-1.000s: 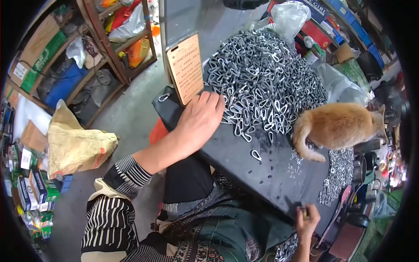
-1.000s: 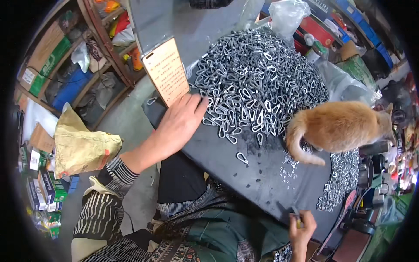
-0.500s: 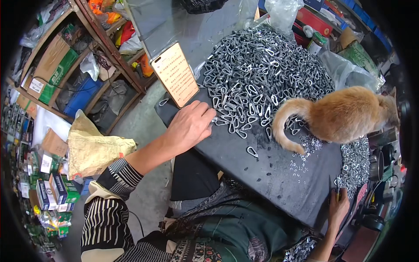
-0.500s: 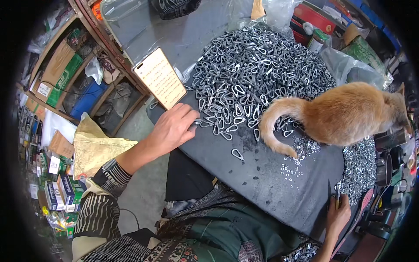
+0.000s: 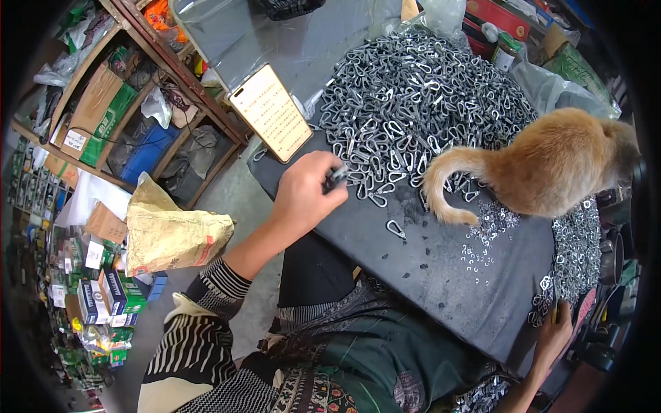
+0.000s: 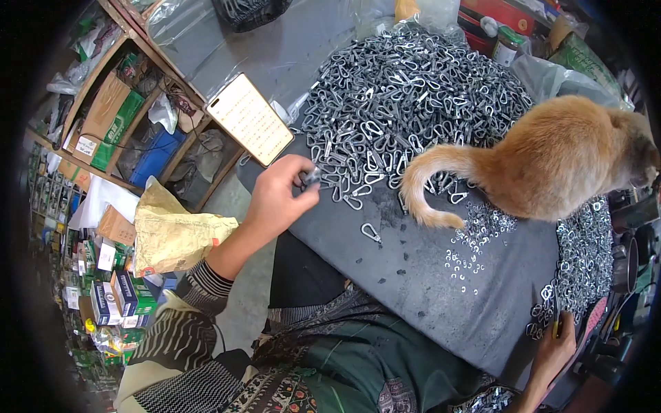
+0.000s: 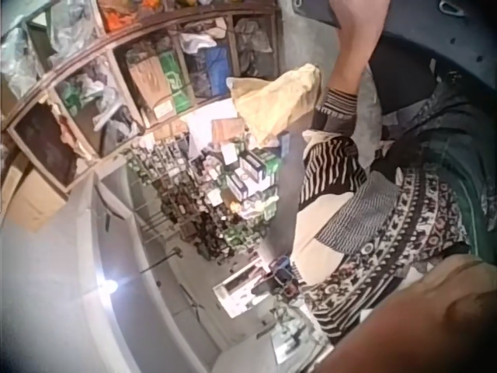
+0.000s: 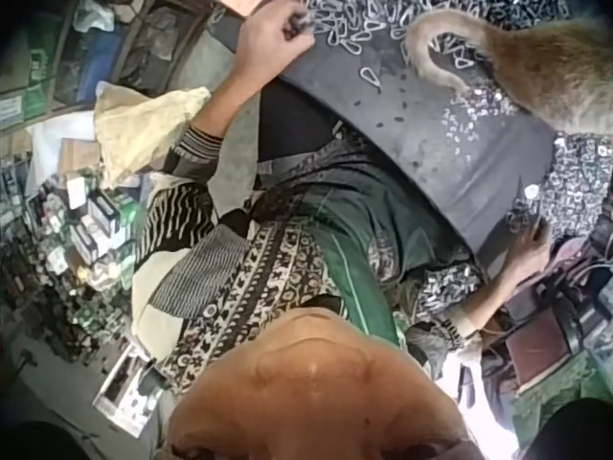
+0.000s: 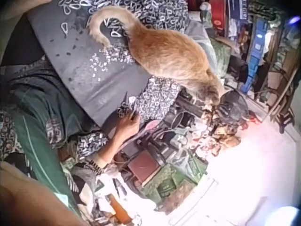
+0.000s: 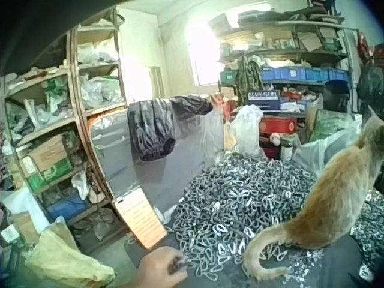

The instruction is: The person assembles metal snap hooks by fitting small metal clasps onto the hook components and securing them using pliers.

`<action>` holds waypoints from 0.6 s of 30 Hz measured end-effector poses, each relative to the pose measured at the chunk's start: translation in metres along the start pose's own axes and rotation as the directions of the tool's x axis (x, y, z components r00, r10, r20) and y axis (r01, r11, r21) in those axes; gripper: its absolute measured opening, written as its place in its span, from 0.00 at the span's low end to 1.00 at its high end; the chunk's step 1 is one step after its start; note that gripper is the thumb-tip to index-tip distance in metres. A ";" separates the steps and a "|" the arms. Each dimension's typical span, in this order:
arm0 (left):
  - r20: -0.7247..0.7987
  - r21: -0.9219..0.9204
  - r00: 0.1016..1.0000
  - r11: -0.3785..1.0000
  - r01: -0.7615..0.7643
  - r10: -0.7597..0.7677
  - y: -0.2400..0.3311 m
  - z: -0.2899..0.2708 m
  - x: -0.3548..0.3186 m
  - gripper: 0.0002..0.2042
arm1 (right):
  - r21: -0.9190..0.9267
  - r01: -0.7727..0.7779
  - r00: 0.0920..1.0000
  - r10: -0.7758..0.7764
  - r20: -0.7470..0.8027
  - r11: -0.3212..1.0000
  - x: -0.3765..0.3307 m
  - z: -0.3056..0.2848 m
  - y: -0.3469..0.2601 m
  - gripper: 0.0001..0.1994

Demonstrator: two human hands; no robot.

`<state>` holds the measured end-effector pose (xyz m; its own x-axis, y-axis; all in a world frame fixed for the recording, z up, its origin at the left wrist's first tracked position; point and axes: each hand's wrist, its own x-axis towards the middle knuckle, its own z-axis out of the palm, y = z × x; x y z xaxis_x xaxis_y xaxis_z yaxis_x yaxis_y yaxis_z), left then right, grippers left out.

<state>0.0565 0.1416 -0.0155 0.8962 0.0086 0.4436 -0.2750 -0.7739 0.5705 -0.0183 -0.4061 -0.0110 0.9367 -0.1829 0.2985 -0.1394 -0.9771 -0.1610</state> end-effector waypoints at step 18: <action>0.895 -0.431 0.439 -0.097 0.897 0.087 0.123 0.024 -0.072 0.13 | 0.556 -0.064 0.955 -0.111 0.276 0.829 -0.064 -0.030 -0.111 0.06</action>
<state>-0.0338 0.0307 0.0064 0.6806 -0.6299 -0.3742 0.6809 0.3554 0.6403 -0.0718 -0.2891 0.0158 0.9984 -0.0356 0.0432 0.0030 -0.7371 -0.6757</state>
